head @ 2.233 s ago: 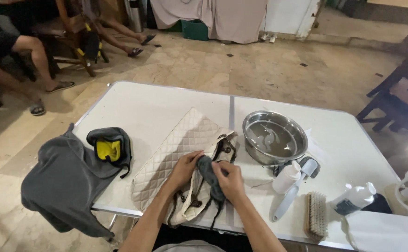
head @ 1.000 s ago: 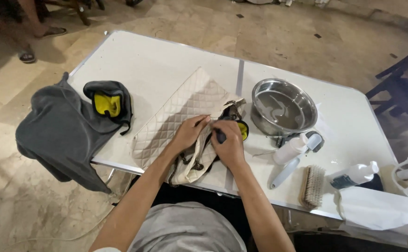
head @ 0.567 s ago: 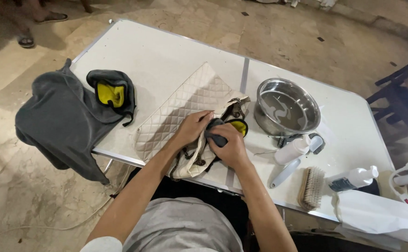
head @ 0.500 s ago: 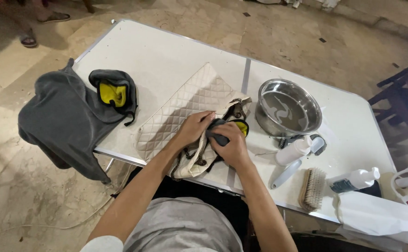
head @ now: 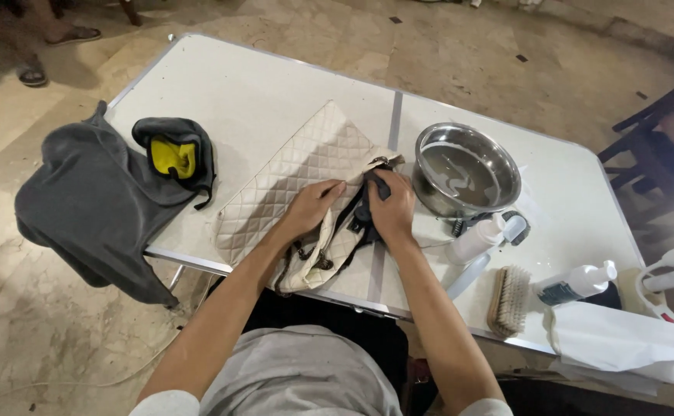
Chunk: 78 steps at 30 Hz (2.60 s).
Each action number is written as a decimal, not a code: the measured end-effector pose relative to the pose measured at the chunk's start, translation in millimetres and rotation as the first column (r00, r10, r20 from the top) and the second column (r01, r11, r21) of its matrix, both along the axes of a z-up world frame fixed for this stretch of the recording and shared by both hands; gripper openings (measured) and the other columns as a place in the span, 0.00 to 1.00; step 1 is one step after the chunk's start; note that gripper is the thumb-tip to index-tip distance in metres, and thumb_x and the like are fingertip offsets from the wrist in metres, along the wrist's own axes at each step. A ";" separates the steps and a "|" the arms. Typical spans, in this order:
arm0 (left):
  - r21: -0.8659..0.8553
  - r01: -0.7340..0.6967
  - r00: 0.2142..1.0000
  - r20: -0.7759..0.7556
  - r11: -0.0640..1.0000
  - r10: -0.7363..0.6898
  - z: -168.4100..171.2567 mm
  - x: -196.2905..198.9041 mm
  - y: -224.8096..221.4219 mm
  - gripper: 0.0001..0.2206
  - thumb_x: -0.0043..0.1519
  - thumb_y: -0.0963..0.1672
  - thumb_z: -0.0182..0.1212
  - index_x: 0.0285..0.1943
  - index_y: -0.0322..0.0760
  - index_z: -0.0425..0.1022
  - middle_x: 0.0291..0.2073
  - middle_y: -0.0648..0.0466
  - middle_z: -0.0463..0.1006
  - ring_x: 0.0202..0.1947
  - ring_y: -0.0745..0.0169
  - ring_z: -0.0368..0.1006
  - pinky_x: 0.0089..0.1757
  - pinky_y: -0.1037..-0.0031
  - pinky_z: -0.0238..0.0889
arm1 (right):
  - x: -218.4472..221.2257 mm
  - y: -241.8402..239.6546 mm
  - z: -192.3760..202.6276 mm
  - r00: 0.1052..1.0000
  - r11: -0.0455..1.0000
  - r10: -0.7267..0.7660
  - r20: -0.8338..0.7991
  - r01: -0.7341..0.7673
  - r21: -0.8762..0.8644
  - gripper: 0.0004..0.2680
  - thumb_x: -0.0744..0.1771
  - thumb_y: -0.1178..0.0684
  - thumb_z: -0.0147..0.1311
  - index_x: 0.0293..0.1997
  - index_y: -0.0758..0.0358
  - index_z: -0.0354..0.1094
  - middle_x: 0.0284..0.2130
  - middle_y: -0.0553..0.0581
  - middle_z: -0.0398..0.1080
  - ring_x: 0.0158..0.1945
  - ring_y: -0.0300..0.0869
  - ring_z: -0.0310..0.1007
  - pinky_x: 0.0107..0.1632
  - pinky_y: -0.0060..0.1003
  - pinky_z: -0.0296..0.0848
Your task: Cleaning a white quilted handbag using a brush, cleaning solution, and a cloth.
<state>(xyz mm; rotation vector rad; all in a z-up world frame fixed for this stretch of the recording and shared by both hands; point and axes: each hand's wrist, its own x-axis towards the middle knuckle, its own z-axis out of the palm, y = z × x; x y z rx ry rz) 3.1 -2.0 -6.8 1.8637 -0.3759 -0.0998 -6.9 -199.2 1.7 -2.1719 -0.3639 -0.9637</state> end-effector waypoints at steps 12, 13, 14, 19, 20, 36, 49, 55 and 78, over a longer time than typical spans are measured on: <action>0.005 -0.025 1.000 0.012 1.000 0.025 8.2 -7.0 -0.3 0.20 0.70 0.55 0.48 0.61 0.48 0.79 0.53 0.46 0.81 0.60 0.41 0.72 0.58 0.54 0.63 | -32.5 22.4 8.5 0.984 0.983 0.166 0.059 -0.161 -0.083 0.04 0.63 0.63 0.61 0.38 0.65 0.78 0.38 0.59 0.75 0.43 0.55 0.75 0.45 0.49 0.77; 0.004 -0.022 1.000 0.010 1.000 0.022 8.0 -7.2 0.1 0.20 0.70 0.55 0.48 0.61 0.48 0.79 0.53 0.46 0.81 0.60 0.41 0.72 0.58 0.54 0.63 | -34.1 23.8 9.4 0.985 0.984 0.163 0.056 -0.158 -0.083 0.04 0.63 0.63 0.61 0.38 0.65 0.78 0.38 0.59 0.75 0.43 0.55 0.75 0.45 0.49 0.77; -0.002 -0.019 1.000 0.010 1.000 0.019 7.6 -6.9 0.5 0.20 0.70 0.55 0.48 0.61 0.48 0.79 0.53 0.46 0.81 0.60 0.40 0.71 0.58 0.54 0.63 | -35.1 25.3 10.2 0.984 0.982 0.170 0.055 -0.164 -0.091 0.04 0.63 0.63 0.61 0.38 0.65 0.77 0.38 0.59 0.74 0.43 0.55 0.74 0.45 0.49 0.76; -0.040 -0.020 1.000 -0.002 0.999 0.020 3.7 -3.5 0.0 0.23 0.69 0.57 0.49 0.61 0.46 0.79 0.53 0.45 0.81 0.60 0.40 0.72 0.58 0.54 0.63 | -39.5 28.2 10.8 0.952 0.942 0.306 0.000 -0.303 -0.142 0.04 0.60 0.61 0.64 0.34 0.63 0.77 0.37 0.60 0.72 0.43 0.57 0.73 0.46 0.51 0.75; -0.044 -0.016 1.000 0.004 0.999 0.016 3.5 -1.6 0.2 0.22 0.70 0.57 0.49 0.61 0.46 0.79 0.53 0.45 0.81 0.60 0.40 0.72 0.58 0.54 0.63 | -36.8 26.5 9.2 0.954 0.943 0.301 0.002 -0.297 -0.150 0.04 0.60 0.60 0.65 0.34 0.63 0.77 0.37 0.59 0.72 0.44 0.57 0.73 0.46 0.51 0.75; -0.053 0.002 0.998 0.055 0.999 0.001 -1.8 -0.2 1.4 0.19 0.71 0.54 0.50 0.60 0.44 0.80 0.54 0.45 0.80 0.61 0.42 0.71 0.58 0.55 0.62 | -27.9 17.2 2.0 0.989 0.980 0.149 -0.009 -0.149 -0.130 0.03 0.63 0.60 0.61 0.36 0.66 0.75 0.36 0.60 0.69 0.43 0.55 0.72 0.43 0.48 0.75; -0.057 -0.014 1.000 0.025 0.998 0.015 -7.9 2.9 -0.9 0.20 0.70 0.54 0.52 0.61 0.41 0.79 0.56 0.44 0.79 0.62 0.42 0.70 0.60 0.55 0.61 | -41.5 23.3 11.2 0.980 0.977 0.172 -0.100 -0.182 -0.109 0.03 0.64 0.60 0.61 0.37 0.67 0.76 0.38 0.62 0.70 0.45 0.57 0.72 0.46 0.49 0.75; -0.048 -0.019 0.999 0.030 0.999 0.020 0.4 -4.3 -0.3 0.22 0.70 0.55 0.52 0.62 0.39 0.78 0.56 0.43 0.80 0.61 0.41 0.71 0.60 0.55 0.61 | -37.4 19.5 5.4 0.979 0.977 0.165 -0.119 -0.179 -0.119 0.03 0.64 0.59 0.61 0.38 0.65 0.77 0.38 0.61 0.71 0.45 0.56 0.73 0.46 0.48 0.76; -0.064 0.003 0.995 0.097 0.998 0.004 -1.7 -0.2 1.5 0.19 0.70 0.52 0.52 0.60 0.39 0.79 0.52 0.40 0.80 0.59 0.39 0.72 0.58 0.53 0.63 | -32.2 5.1 7.0 0.985 0.960 -0.154 0.081 0.169 -0.222 0.10 0.64 0.65 0.62 0.44 0.54 0.78 0.41 0.53 0.65 0.48 0.54 0.70 0.49 0.47 0.73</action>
